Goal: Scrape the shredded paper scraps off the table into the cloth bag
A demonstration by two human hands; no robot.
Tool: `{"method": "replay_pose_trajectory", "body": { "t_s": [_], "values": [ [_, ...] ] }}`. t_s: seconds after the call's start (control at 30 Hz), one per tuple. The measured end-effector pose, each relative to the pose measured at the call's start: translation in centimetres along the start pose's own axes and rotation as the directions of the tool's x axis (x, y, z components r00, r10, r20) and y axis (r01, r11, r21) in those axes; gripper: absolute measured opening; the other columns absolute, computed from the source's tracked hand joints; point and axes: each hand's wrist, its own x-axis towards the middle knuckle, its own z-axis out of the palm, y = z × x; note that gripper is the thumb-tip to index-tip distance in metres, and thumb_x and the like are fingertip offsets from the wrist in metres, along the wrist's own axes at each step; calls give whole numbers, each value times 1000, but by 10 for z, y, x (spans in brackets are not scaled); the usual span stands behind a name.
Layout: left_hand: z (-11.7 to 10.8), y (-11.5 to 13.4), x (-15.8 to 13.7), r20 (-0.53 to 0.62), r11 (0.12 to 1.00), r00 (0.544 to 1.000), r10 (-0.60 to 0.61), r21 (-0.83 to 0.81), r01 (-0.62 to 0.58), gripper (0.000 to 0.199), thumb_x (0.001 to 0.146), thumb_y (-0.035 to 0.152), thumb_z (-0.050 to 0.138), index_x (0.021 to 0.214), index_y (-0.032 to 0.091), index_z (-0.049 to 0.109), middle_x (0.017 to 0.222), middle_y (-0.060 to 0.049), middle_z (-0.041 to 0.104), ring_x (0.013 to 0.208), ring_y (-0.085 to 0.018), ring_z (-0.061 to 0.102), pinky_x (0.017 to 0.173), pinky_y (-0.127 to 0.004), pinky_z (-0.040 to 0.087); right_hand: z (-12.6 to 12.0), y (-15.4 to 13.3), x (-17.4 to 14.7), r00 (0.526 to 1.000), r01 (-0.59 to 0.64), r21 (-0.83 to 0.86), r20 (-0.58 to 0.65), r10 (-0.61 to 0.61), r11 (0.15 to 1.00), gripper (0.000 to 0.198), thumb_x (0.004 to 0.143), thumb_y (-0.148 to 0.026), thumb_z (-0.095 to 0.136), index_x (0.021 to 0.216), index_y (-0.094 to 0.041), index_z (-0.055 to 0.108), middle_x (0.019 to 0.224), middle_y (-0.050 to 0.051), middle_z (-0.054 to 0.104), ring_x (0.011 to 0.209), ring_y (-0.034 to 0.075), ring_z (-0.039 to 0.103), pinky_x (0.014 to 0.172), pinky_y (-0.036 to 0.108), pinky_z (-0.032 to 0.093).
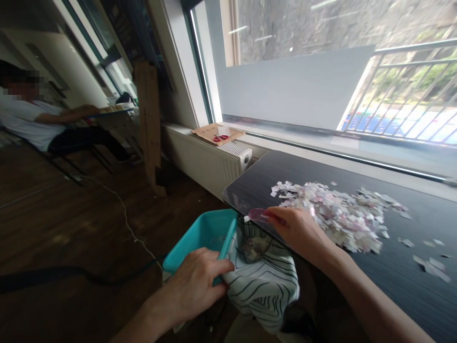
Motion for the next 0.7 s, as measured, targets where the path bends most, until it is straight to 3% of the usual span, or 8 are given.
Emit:
{"method": "replay_pose_trajectory", "body": {
  "t_s": [0.1, 0.2, 0.3, 0.5, 0.7],
  "values": [
    [-1, 4, 1, 3, 1000, 1000, 5, -12, -5, 20, 80, 15, 59, 93, 26, 70, 79, 0, 63, 78, -20, 57, 69, -29, 37, -19, 6, -18, 999, -3, 35, -47, 4, 999, 26, 87, -20, 48, 94, -22, 73, 76, 3, 74, 63, 15, 66, 55, 22, 42],
    [-2, 9, 3, 29, 1000, 1000, 7, -20, -6, 17, 81, 16, 60, 91, 25, 70, 78, -1, 63, 78, -20, 57, 69, -29, 36, -40, 19, -42, 981, -75, -1, -180, 74, 997, 24, 87, -27, 51, 96, -22, 73, 79, 3, 75, 63, 16, 66, 56, 22, 44],
    [-2, 16, 5, 46, 999, 998, 36, -13, -35, 18, 80, 14, 59, 90, 26, 70, 78, 0, 64, 78, -20, 58, 70, -28, 37, -53, 32, -64, 970, -129, -41, -215, 118, 991, 26, 87, -33, 51, 97, -23, 73, 80, 3, 75, 61, 15, 65, 55, 23, 46],
    [3, 24, -2, 37, 998, 997, 67, 9, -67, 26, 77, 11, 56, 93, 27, 70, 80, 0, 63, 80, -20, 57, 72, -29, 37, -52, 42, -98, 972, -171, -87, -176, 154, 981, 24, 87, -28, 51, 93, -23, 73, 75, 2, 75, 58, 15, 65, 54, 22, 46],
    [6, 46, -4, 97, 988, 986, 136, -82, -128, 27, 77, 10, 60, 95, 28, 69, 85, 1, 62, 85, -19, 55, 78, -28, 36, -54, 44, -127, 950, -252, -45, -200, 238, 967, 25, 88, -29, 49, 98, -22, 71, 78, 1, 75, 63, 15, 67, 56, 22, 47]
  ]
}}
